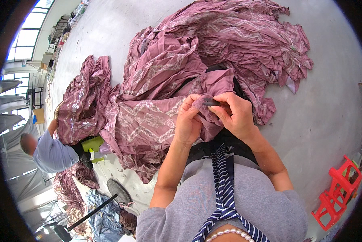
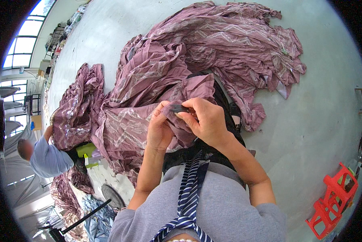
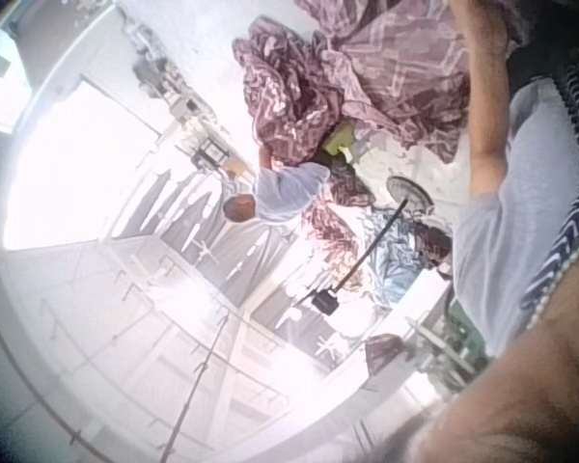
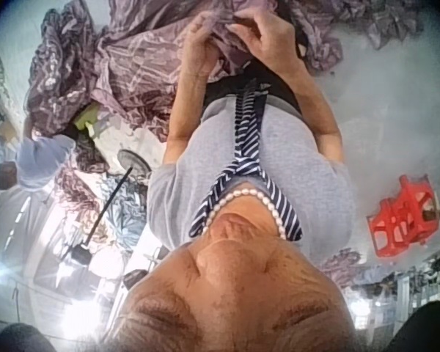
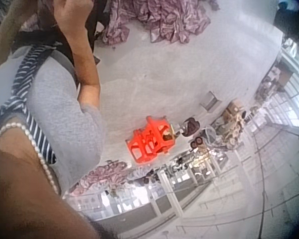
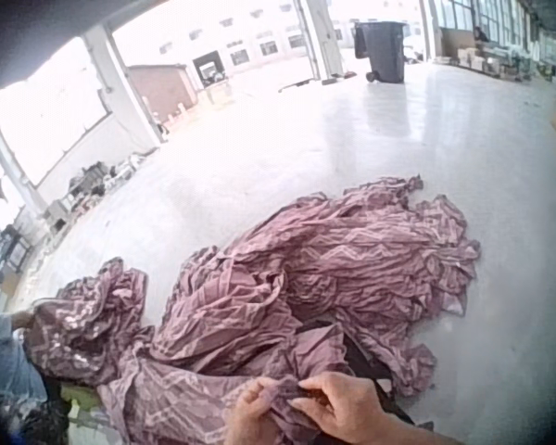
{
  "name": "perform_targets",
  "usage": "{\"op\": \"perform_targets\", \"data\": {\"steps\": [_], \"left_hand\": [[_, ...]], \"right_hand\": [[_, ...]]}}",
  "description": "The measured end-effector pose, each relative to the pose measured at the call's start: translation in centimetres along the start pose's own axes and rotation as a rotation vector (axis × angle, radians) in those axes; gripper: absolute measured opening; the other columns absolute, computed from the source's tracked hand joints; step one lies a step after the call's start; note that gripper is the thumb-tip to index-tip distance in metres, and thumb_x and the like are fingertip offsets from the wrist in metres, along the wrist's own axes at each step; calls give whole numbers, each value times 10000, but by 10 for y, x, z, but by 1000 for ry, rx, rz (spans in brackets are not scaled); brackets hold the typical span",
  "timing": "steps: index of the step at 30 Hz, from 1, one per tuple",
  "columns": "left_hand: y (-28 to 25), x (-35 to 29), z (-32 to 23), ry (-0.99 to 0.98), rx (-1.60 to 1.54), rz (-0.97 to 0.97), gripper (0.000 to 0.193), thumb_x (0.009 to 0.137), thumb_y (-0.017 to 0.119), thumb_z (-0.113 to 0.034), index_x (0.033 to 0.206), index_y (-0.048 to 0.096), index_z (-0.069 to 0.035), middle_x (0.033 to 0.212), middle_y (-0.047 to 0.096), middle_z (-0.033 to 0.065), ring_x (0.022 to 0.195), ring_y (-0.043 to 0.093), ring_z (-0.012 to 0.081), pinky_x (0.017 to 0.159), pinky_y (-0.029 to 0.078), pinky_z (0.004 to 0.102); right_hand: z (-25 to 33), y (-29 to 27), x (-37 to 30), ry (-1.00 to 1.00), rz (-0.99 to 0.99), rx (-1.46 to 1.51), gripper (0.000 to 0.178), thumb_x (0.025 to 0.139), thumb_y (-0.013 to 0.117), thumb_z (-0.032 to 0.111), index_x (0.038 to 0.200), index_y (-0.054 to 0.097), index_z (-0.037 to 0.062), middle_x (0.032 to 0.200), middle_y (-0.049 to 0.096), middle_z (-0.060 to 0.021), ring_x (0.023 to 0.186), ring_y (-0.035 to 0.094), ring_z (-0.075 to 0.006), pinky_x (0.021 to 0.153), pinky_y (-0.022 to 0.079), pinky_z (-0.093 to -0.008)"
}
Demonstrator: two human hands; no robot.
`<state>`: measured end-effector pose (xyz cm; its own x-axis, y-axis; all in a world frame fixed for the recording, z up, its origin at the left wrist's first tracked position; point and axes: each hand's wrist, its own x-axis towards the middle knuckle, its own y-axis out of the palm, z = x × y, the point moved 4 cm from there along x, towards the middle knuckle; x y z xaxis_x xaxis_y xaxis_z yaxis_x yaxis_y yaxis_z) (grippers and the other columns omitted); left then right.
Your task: The person repeatedly picks up pieces of dusty pink patterned fabric from a large pile and uses a small handheld tool to trim loose threads and edges. The person handles the fabric one piece at a time, turning it over and snipping small areas before placing it back on the pile.
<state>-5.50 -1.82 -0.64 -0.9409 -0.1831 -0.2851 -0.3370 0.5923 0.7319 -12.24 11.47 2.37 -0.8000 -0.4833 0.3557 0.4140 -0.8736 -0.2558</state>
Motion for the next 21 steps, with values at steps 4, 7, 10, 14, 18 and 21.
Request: {"op": "perform_targets", "data": {"steps": [4,7,10,14,18,21], "left_hand": [[1,-1,0,-10,-33,19,88,935,507,-96,988,555,-47,981,642,57,875,619,139,805,497,279],[4,-2,-2,-20,-48,-16,92,935,505,-108,992,546,-48,979,642,61,883,621,150,817,497,289],[4,-2,-2,-28,-59,-61,95,929,510,-105,998,539,-47,975,642,62,888,624,156,824,497,290],[3,-1,-1,-16,-72,-13,123,921,520,-111,1025,541,-48,982,641,59,894,623,156,835,494,293],[1,-3,-1,-16,-77,-47,172,907,532,-125,1060,537,-46,1013,632,59,922,615,157,855,486,301],[2,-3,-3,-5,-76,-69,202,899,535,-131,1081,532,-43,1031,626,61,940,609,160,863,481,305]], "right_hand": [[-7,-9,-4,203,-49,196,180,837,688,99,951,585,3,807,610,-29,684,556,-63,619,456,-197],[-11,-16,-4,186,-63,146,198,839,692,108,972,589,5,833,604,-13,733,548,-49,647,452,-193],[-10,-16,-8,167,1,111,239,841,696,134,1002,580,1,829,605,-22,725,550,-52,647,457,-194],[-13,-5,-11,167,34,150,250,839,701,153,993,581,-3,818,617,-43,707,563,-60,627,468,-201],[-12,-6,-7,78,-13,78,244,830,707,154,983,591,3,792,618,-51,666,570,-77,600,469,-210],[-8,-10,-6,51,-16,27,241,820,714,156,973,600,8,781,617,-55,633,566,-92,580,464,-217]]}}
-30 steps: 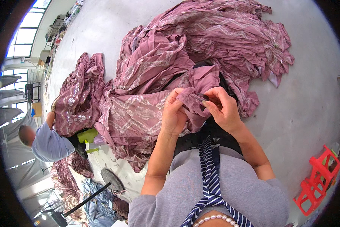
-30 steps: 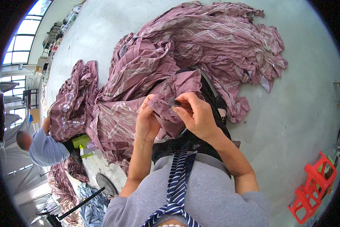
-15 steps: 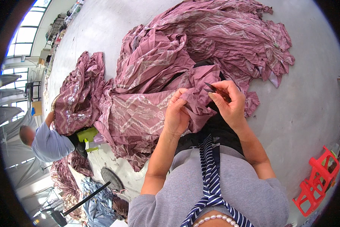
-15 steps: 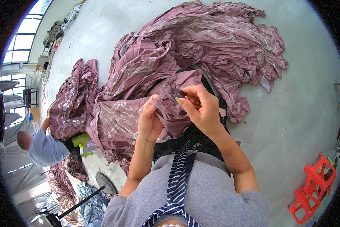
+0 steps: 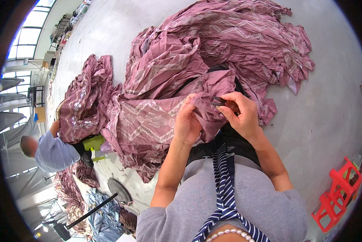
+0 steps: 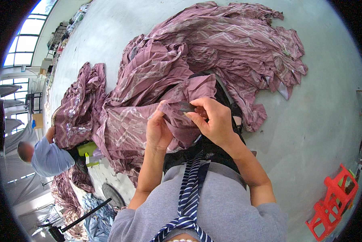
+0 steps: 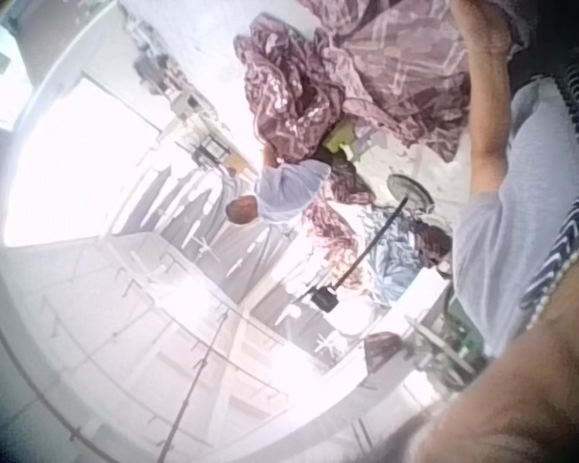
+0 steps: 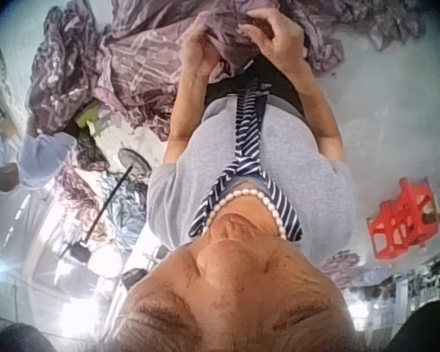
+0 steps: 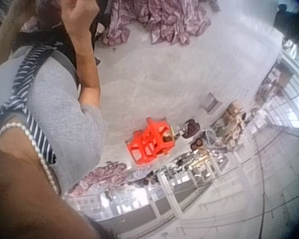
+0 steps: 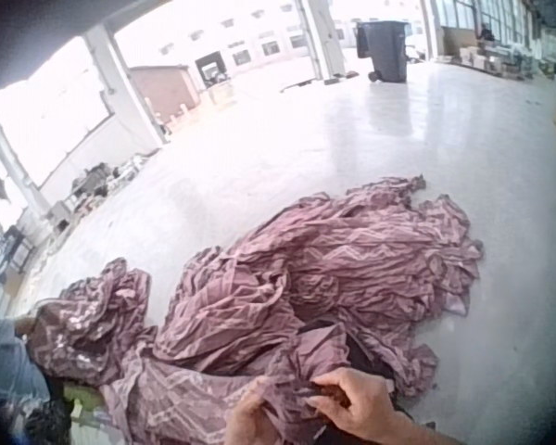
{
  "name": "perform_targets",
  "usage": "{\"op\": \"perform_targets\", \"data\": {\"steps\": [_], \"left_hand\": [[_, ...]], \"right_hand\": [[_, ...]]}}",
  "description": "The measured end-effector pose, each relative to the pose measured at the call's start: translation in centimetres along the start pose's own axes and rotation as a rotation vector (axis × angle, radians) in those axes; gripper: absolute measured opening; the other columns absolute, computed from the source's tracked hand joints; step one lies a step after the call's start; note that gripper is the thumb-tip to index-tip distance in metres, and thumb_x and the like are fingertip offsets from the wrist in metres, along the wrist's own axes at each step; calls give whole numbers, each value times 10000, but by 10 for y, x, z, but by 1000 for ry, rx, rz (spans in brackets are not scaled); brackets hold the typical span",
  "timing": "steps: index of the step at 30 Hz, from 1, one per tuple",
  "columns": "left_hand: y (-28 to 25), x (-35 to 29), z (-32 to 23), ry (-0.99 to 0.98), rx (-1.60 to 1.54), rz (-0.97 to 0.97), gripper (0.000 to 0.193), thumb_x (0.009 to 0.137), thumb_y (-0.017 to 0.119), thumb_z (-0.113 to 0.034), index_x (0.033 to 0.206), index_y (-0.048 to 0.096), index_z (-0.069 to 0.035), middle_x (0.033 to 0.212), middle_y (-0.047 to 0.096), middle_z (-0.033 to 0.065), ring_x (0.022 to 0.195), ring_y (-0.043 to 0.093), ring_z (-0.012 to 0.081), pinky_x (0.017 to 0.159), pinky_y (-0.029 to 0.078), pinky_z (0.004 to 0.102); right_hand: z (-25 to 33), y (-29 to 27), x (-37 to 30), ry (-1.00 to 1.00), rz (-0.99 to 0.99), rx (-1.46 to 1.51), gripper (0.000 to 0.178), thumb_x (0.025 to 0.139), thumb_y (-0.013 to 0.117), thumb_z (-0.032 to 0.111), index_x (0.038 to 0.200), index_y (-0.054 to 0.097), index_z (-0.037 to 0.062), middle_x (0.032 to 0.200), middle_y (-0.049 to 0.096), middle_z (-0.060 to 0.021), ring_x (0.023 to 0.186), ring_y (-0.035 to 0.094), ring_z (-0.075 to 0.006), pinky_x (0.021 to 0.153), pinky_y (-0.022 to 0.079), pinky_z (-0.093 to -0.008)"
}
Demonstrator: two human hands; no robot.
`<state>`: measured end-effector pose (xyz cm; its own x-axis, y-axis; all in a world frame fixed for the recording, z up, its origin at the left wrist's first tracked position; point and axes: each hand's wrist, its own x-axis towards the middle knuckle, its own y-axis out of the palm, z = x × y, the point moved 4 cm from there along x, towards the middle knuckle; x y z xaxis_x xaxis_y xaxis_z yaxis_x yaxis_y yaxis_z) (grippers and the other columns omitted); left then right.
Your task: The person repeatedly picks up pieces of dusty pink patterned fabric from a large pile and uses a small handheld tool to trim loose threads and edges. The person handles the fabric one piece at a time, turning it over and snipping small areas before placing it back on the pile.
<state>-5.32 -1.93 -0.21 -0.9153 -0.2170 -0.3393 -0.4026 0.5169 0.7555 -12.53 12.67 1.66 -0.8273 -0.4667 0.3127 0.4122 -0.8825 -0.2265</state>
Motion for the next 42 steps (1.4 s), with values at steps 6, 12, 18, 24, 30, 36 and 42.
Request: {"op": "perform_targets", "data": {"steps": [6,12,18,24,30,36,42], "left_hand": [[-4,3,1,24,23,21,181,905,523,-120,1067,545,-41,1011,630,64,926,612,155,849,485,296],[-2,2,6,2,13,66,126,916,514,-113,1015,551,-44,983,637,63,891,620,142,820,497,283],[4,1,4,19,33,5,107,923,512,-111,1000,547,-46,967,639,53,875,624,135,795,506,276],[3,1,7,52,165,80,66,911,527,-66,973,542,-47,907,634,40,759,620,111,652,515,237],[-5,3,9,55,149,64,80,893,555,-59,972,544,-47,931,634,41,830,611,116,744,496,249],[-1,0,9,35,91,67,78,898,543,-57,975,548,-47,943,634,32,866,611,114,791,494,260],[-3,-2,7,27,46,-16,142,924,516,-99,1047,540,-32,990,630,54,909,614,153,846,490,300]], "right_hand": [[5,4,-1,-29,54,-27,246,811,721,159,968,603,10,780,615,-55,628,560,-95,576,462,-220],[-1,3,1,77,-14,87,231,841,693,140,989,583,0,815,611,-41,677,562,-81,616,468,-215],[-3,2,3,204,-43,281,230,831,694,122,982,572,-2,761,575,-15,629,508,-49,565,426,-197],[6,9,7,119,114,16,203,715,741,83,844,599,17,610,515,-70,530,498,-96,509,413,-250],[-1,4,11,293,115,454,170,926,583,154,813,579,26,609,541,7,489,428,-28,448,322,-181],[-12,9,17,457,130,866,257,964,524,228,767,521,64,595,503,9,455,348,-23,419,260,-184],[-27,-1,21,402,82,754,225,960,534,253,874,529,45,641,519,-6,505,393,-41,449,301,-197]]}}
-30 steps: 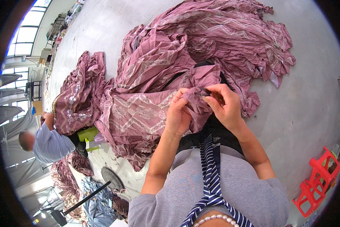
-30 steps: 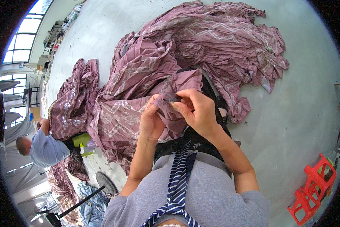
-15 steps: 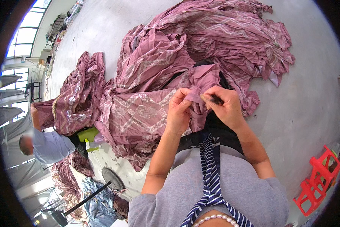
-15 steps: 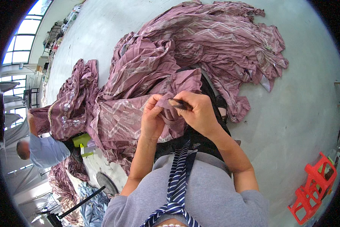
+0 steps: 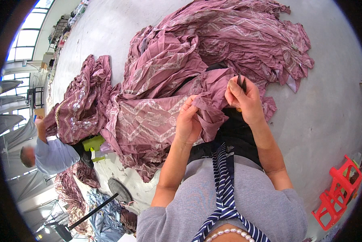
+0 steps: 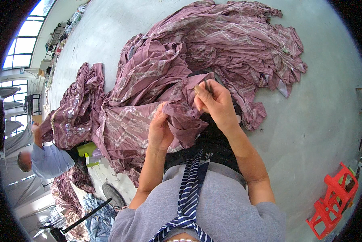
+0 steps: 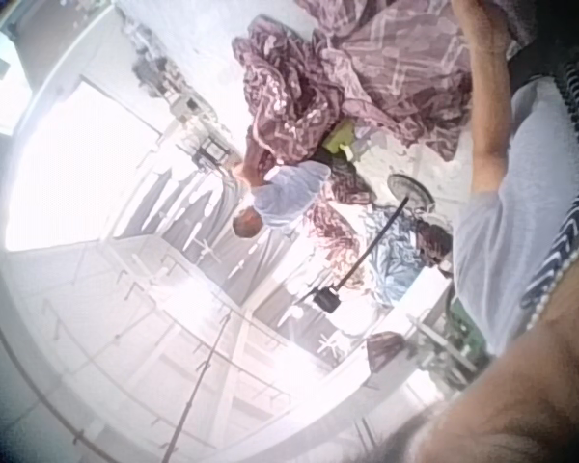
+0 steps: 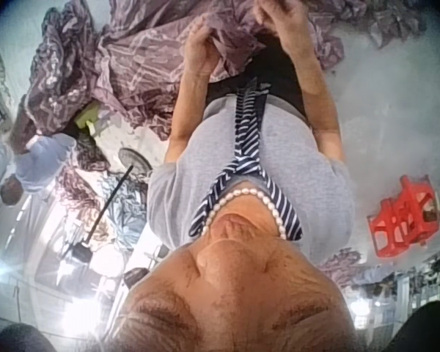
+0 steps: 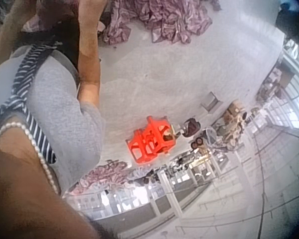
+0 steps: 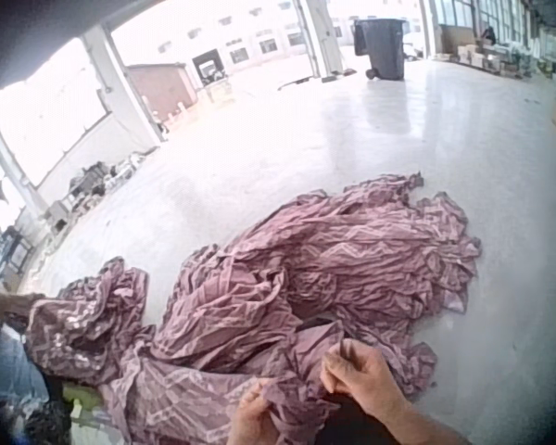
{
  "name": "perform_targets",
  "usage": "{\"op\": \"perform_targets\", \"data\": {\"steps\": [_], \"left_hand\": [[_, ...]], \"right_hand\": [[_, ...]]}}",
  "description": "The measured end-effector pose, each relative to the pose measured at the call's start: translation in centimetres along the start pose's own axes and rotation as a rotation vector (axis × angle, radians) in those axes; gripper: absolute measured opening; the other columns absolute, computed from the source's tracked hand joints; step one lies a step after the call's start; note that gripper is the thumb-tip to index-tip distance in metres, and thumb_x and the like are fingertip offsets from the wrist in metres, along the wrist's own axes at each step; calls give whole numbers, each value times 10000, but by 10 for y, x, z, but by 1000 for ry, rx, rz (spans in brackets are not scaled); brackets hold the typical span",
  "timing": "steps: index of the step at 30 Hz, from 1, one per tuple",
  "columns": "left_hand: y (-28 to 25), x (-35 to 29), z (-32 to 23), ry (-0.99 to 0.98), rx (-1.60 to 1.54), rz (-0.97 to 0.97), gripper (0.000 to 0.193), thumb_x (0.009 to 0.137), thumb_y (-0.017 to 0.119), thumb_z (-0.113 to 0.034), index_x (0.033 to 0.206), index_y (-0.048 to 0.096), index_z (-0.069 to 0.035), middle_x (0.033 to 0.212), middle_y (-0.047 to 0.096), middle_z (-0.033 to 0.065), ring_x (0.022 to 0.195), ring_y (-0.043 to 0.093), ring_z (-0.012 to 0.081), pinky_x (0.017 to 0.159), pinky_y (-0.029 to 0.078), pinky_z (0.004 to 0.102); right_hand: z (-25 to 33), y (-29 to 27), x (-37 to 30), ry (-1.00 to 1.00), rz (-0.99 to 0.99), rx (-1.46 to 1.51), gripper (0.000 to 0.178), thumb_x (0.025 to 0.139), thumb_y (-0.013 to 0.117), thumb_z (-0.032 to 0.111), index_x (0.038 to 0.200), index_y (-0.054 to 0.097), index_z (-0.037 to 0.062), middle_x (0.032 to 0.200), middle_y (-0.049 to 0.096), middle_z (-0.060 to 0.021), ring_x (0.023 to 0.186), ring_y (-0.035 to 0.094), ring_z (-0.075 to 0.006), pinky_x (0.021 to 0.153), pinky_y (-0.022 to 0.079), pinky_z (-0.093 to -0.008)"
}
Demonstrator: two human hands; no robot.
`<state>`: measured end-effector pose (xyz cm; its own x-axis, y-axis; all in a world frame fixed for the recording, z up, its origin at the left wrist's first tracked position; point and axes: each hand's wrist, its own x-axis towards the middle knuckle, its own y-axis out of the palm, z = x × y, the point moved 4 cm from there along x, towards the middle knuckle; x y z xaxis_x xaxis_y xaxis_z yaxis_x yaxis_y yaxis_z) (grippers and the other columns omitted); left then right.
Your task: The person repeatedly picks up pieces of dusty pink patterned fabric from a large pile and uses a small handheld tool to trim loose threads and edges. The person handles the fabric one piece at a time, turning it over and snipping small areas before placing it back on the pile.
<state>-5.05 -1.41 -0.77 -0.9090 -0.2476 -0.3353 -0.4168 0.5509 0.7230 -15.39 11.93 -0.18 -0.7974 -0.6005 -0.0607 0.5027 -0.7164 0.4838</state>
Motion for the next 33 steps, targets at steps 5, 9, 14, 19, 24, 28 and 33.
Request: {"op": "perform_targets", "data": {"steps": [5,9,14,19,24,28,33], "left_hand": [[0,1,1,-9,-45,-17,181,935,511,-131,1087,515,-32,1025,620,67,941,608,169,872,483,322],[-3,0,2,20,-70,-8,172,935,510,-127,1083,515,-38,1024,620,68,932,610,166,862,488,321],[-3,2,3,10,-59,63,135,943,503,-117,1056,525,-45,1004,626,72,901,618,155,826,503,305],[1,0,5,26,-7,69,121,949,504,-119,1041,528,-44,985,634,65,856,627,142,770,522,285],[0,0,0,84,55,46,111,952,503,-123,1032,527,-49,967,637,61,849,629,140,755,527,285],[2,0,-1,70,56,35,101,952,502,-120,1027,527,-57,954,638,53,824,629,133,724,529,273],[4,1,4,26,25,67,92,948,507,-116,1016,532,-60,941,636,42,805,629,120,688,529,260]], "right_hand": [[6,9,-25,-249,-75,-619,198,933,551,214,968,520,22,724,552,-51,608,498,-83,552,408,-224],[0,15,-34,-174,-16,-632,218,891,624,164,991,526,-3,790,621,-110,701,620,-133,630,491,-255],[-5,20,-30,-153,4,-494,219,896,629,169,980,537,-12,805,633,-104,701,613,-121,634,487,-249],[0,22,-29,-187,-17,-578,231,883,646,171,971,539,-14,797,635,-110,693,631,-143,620,491,-251],[7,20,-30,-202,-40,-631,210,881,649,134,978,538,-16,836,601,-44,755,552,-71,664,461,-209],[4,19,-29,-178,-35,-571,219,879,653,144,974,539,-16,831,602,-51,748,556,-75,666,464,-211],[7,24,-26,-294,-38,-653,219,857,675,166,952,549,15,769,632,-100,644,630,-144,580,485,-259]]}}
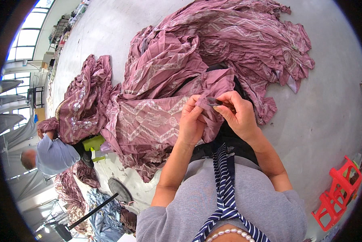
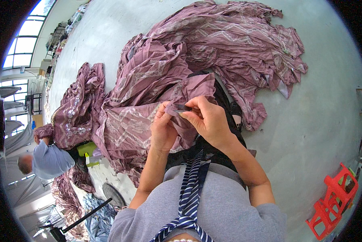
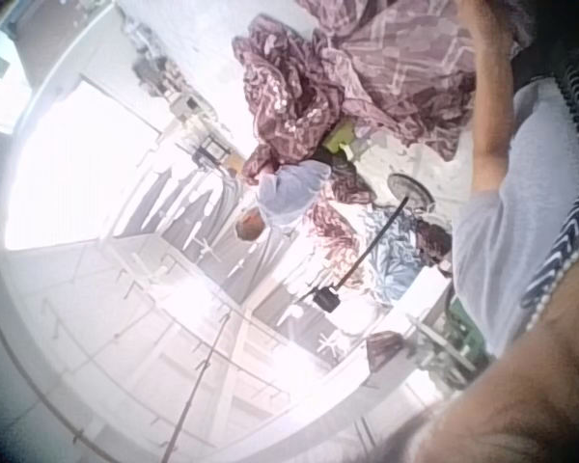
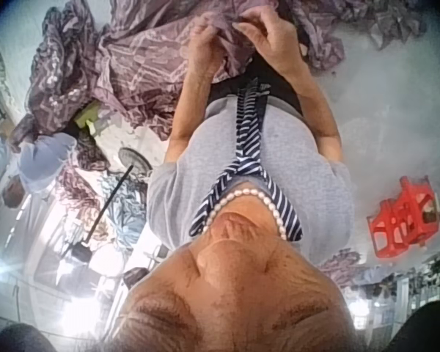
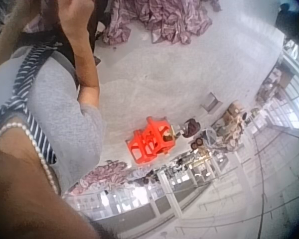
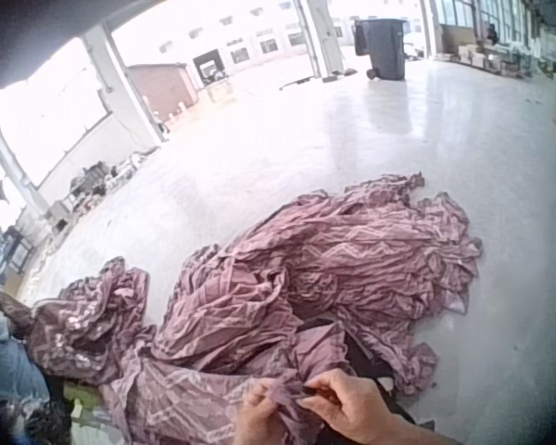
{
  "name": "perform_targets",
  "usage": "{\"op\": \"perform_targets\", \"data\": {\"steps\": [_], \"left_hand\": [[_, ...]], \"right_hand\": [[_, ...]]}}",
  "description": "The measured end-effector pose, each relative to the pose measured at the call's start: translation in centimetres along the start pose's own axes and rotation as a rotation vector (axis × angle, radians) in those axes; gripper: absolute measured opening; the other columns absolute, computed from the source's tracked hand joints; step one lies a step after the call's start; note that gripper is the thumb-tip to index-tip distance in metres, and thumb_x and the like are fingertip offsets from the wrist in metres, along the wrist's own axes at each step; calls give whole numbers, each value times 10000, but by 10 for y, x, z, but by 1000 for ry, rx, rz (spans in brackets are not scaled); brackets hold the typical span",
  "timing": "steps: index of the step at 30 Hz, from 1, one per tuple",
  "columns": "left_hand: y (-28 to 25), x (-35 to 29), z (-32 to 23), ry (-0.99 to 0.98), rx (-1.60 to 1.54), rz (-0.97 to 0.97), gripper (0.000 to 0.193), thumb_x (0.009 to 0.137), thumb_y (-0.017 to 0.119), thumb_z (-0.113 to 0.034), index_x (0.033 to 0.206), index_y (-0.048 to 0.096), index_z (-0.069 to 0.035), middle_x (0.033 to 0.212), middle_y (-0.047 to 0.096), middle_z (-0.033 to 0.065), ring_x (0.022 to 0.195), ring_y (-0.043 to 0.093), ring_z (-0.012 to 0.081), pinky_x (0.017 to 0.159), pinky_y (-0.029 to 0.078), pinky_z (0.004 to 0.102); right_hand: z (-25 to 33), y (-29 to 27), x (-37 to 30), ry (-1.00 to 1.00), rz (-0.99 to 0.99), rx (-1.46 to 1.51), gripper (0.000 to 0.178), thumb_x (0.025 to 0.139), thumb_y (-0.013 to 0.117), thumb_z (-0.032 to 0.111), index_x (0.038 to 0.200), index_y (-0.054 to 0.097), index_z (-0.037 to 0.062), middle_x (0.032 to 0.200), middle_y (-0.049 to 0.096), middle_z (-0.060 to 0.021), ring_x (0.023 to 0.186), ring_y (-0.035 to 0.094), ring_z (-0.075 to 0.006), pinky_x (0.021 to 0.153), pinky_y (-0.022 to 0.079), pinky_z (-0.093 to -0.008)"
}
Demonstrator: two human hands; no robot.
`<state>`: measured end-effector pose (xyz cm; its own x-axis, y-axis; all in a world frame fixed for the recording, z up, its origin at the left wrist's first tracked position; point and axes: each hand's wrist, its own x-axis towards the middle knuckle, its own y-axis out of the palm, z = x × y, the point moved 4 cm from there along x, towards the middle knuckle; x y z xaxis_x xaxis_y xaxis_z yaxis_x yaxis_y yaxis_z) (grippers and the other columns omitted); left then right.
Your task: The person repeatedly picks up pieces of dusty pink patterned fabric from a large pile and uses a small handheld tool to trim loose threads and edges. The person handles the fabric one piece at a time, turning it over and snipping small areas before placing it back on the pile.
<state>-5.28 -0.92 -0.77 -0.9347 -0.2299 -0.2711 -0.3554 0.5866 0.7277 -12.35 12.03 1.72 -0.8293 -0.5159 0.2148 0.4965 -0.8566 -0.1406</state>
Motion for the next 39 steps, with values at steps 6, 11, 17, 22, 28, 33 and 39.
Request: {"op": "perform_targets", "data": {"steps": [6,11,17,22,28,33,39], "left_hand": [[0,-2,4,-7,70,32,83,927,545,-101,990,546,-47,930,632,30,816,620,110,706,519,248],[6,-2,-1,50,154,39,80,914,570,-99,961,566,-35,924,627,18,824,600,94,751,491,230],[1,-5,0,21,432,105,63,897,573,-91,928,572,-36,899,629,16,832,591,98,760,461,232],[-6,-3,-4,15,180,37,50,914,539,-84,934,568,-48,894,630,15,808,594,100,738,474,234],[-9,0,-10,33,72,35,64,930,508,-80,958,553,-45,918,643,42,808,623,126,715,526,268],[-7,0,-12,34,98,-34,56,931,500,-76,946,546,-48,905,634,37,793,616,124,708,515,268],[-3,0,-13,20,52,-114,57,932,497,-80,935,544,-48,891,626,33,774,604,116,710,501,255]], "right_hand": [[2,-8,3,-115,-67,-186,202,852,680,161,929,557,19,753,628,-85,617,608,-131,558,473,-259],[-4,-15,11,86,-64,297,319,809,706,89,1083,554,30,717,487,50,600,422,-29,548,359,-168],[-13,-2,11,193,60,278,168,835,697,108,949,599,34,688,547,38,581,447,4,501,336,-159],[-15,-37,16,188,-221,496,126,916,598,130,832,563,43,669,551,16,558,475,-30,503,378,-181],[-56,-82,14,139,-319,-558,280,827,711,255,938,578,34,717,590,-43,636,552,-100,558,447,-246],[-12,-23,-2,111,-24,-111,286,874,636,244,1025,541,20,798,589,-55,669,542,-119,599,446,-261],[-15,1,2,147,80,150,196,899,610,108,1024,526,-16,854,588,-34,775,538,-63,709,451,-200]]}}
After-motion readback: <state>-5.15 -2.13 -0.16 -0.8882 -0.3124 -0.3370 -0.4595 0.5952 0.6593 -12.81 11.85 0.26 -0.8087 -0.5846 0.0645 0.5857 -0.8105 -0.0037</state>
